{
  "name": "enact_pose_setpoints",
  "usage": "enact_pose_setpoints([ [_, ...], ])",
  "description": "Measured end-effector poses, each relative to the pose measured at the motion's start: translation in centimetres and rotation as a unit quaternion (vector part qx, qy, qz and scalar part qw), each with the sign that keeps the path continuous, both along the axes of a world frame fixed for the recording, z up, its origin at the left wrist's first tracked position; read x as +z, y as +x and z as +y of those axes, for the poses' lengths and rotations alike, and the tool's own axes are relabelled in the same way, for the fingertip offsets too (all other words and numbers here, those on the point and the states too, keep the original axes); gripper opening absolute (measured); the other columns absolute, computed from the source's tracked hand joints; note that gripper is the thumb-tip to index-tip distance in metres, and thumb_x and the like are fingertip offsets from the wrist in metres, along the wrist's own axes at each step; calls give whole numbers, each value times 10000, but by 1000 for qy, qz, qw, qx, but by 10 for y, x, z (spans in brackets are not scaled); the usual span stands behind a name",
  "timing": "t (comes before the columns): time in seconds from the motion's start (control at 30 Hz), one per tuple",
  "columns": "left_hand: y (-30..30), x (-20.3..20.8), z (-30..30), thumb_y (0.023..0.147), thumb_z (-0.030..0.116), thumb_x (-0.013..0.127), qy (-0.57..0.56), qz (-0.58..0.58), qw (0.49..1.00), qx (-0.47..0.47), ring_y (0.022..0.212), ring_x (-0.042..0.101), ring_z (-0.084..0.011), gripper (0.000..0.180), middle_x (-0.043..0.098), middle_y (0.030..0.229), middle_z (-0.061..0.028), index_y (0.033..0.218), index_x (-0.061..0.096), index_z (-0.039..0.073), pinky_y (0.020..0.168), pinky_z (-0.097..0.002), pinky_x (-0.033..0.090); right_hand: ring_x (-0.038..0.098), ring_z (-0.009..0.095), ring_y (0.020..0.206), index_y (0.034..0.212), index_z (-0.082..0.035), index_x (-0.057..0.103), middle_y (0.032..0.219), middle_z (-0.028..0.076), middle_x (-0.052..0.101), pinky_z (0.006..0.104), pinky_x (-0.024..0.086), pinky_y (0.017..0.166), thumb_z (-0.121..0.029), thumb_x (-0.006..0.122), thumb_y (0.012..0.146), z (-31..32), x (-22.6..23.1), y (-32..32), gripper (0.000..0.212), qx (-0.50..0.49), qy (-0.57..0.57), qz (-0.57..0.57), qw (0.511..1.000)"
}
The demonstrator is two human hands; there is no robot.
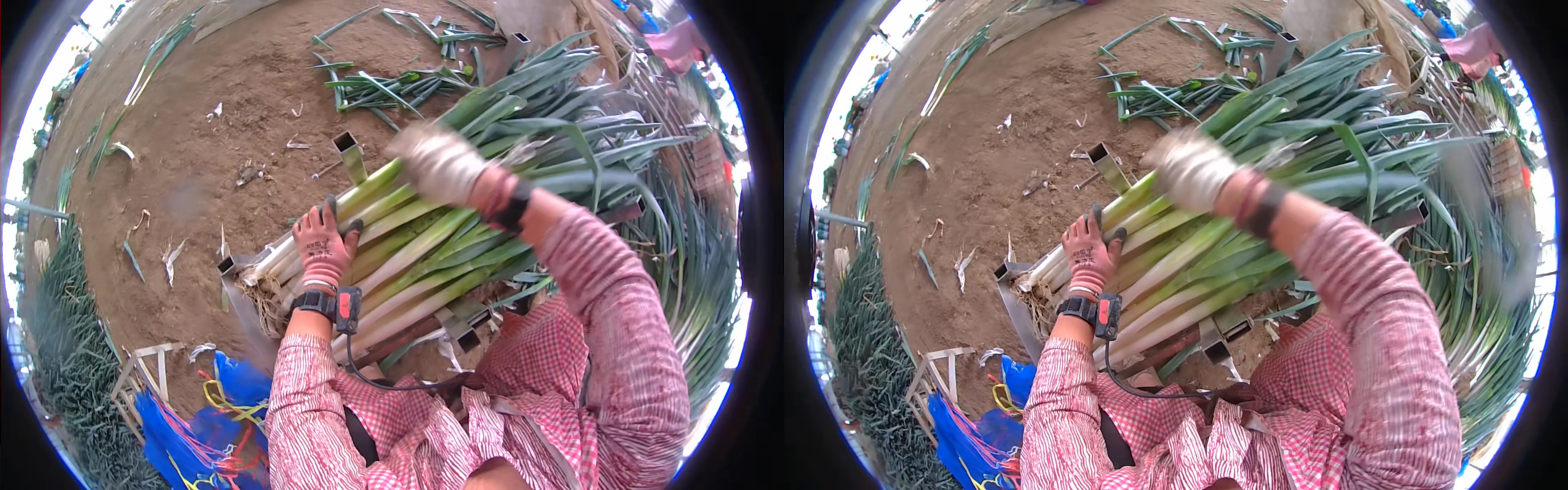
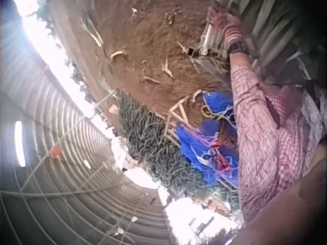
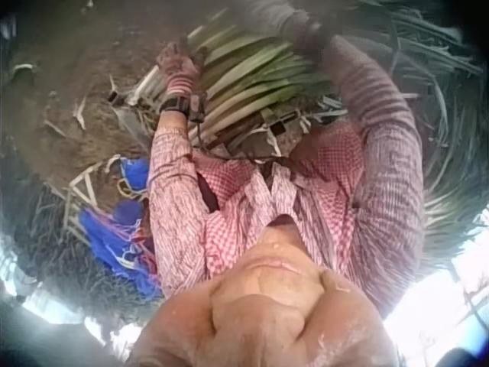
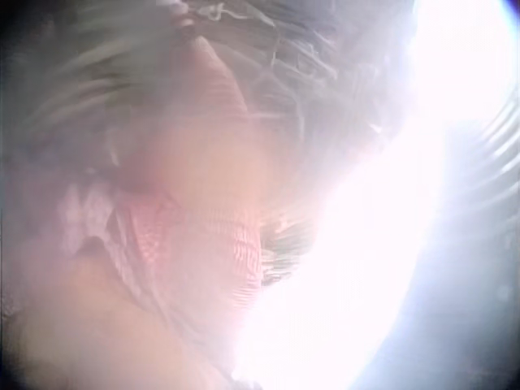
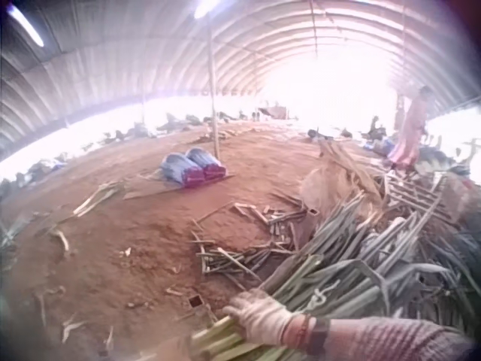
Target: Trimming roots and sorting scallions into a metal frame for bundling.
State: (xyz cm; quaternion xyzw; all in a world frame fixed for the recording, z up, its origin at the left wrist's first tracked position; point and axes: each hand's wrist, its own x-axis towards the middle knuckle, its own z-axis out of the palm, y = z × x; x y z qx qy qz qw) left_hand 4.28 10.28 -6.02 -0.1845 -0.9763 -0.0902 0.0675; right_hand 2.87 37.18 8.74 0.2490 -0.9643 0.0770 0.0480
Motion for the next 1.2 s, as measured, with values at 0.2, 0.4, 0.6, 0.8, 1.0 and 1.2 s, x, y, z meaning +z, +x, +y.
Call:
enact_pose_setpoints([
  [0.2,-2,6,8,771,459,699,23,-18,1000,0,1164,509,-363,767,529,1250,-179,1379,451,64,1020,-518,353,543,297,1214,1208,-104,639,1215,105,628,459,358,1091,-441,623,890,-3,-42,-14,464,-43,83,-76,993],
  [0.4,-5,2,5,761,490,695,6,-11,1000,3,1150,519,-345,782,529,1224,-172,1383,450,83,1009,-523,355,575,333,1196,1224,-121,651,1239,159,637,443,421,1040,-464,558,939,91,24,-35,456,-276,161,-120,940],
  [0.6,-3,-11,2,799,487,667,11,8,1000,0,1177,520,-359,778,542,1224,-179,1419,432,80,1008,-531,361,584,366,1165,1272,-101,609,1228,160,643,450,440,1022,-434,581,959,111,79,34,457,-216,12,175,960],
  [0.8,-12,-30,6,817,455,674,-11,39,999,2,1191,515,-365,740,547,1249,-185,1407,449,68,1031,-521,365,622,319,1088,1179,-50,652,1157,153,664,402,483,958,-178,686,877,135,96,249,330,-144,-115,62,981],
  [1.0,-28,-68,-17,847,418,676,-46,56,997,-25,1181,546,-389,685,570,1267,-226,1373,493,18,1022,-485,418,661,204,990,1148,-33,684,1075,121,699,331,513,879,-155,674,926,211,100,463,254,-481,-344,-43,805],
  [1.2,-36,-50,-11,876,392,673,-7,103,993,51,1164,594,-417,652,576,1321,-269,1353,529,-29,1004,-448,479,630,155,889,1112,-53,709,1014,80,704,277,494,831,-255,651,954,305,-9,713,263,-674,-282,114,673],
])
